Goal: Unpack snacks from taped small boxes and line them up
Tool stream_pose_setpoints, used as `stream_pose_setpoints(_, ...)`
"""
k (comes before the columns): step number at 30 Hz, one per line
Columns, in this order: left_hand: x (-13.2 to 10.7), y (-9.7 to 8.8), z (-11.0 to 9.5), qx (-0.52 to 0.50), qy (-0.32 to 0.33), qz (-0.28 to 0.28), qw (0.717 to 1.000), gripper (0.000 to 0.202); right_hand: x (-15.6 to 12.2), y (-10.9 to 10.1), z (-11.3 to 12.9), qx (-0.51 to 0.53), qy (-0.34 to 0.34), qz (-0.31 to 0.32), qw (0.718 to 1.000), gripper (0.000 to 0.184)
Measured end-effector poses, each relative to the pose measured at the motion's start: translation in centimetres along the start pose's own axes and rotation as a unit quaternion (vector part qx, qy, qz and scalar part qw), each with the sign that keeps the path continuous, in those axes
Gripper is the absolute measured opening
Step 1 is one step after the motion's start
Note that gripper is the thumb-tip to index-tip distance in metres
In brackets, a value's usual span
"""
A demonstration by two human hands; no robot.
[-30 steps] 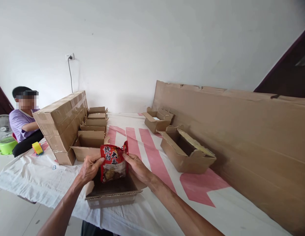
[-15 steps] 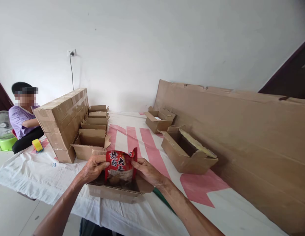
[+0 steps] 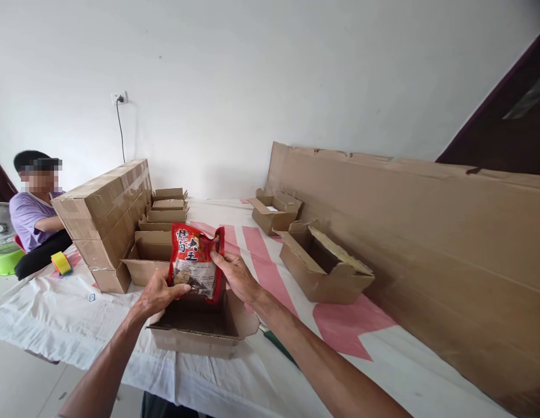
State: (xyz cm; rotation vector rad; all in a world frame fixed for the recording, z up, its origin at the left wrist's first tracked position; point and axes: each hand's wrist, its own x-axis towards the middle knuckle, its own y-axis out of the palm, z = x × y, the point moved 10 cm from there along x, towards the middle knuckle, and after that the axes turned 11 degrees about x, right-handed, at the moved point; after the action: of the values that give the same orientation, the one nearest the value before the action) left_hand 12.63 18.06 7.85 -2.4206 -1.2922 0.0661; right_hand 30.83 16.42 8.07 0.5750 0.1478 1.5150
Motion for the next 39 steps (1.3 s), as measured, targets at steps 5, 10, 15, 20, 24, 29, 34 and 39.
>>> stream_pose_setpoints(5, 1.9, -2.7, 0.8, -0.050, -0.002, -0.081, 0.995, 0.061, 1.9, 1.7, -1.1, -0.064, 0.000, 0.087, 0.994, 0.053)
stream_pose_setpoints(10, 3.4, -2.9, 2.2, -0.083, -0.018, -0.071, 0.994, 0.066, 3.3, 0.6, -3.7, -0.080, 0.022, 0.070, 0.994, 0.050)
stream_pose_setpoints(15, 3.7, -2.0, 4.0, -0.084, -0.030, -0.067, 0.994, 0.064, 3.3, -0.4, -5.0, -0.073, 0.025, 0.060, 0.995, 0.050)
stream_pose_setpoints(20, 3.8, -1.9, 4.6, -0.083, -0.034, -0.070, 0.994, 0.057, 3.1, -1.0, -5.6, -0.063, 0.027, 0.052, 0.996, 0.051)
stream_pose_setpoints(24, 4.2, -1.9, 4.5, -0.079, -0.032, -0.065, 0.994, 0.058, 3.5, -1.4, -5.9, -0.058, 0.026, 0.045, 0.997, 0.052)
stream_pose_setpoints(29, 5.1, -2.0, 4.6, -0.069, -0.029, -0.059, 0.995, 0.061, 4.1, -1.8, -6.1, -0.050, 0.033, 0.043, 0.997, 0.051)
stream_pose_setpoints(34, 5.7, -2.3, 4.5, -0.056, -0.033, -0.057, 0.996, 0.062, 4.4, -1.7, -5.7, -0.034, 0.043, 0.045, 0.997, 0.053)
stream_pose_setpoints(39, 5.8, -2.2, 3.6, -0.035, -0.033, -0.049, 0.998, 0.060, 4.3, -1.3, -4.8, -0.023, 0.051, 0.046, 0.997, 0.050)
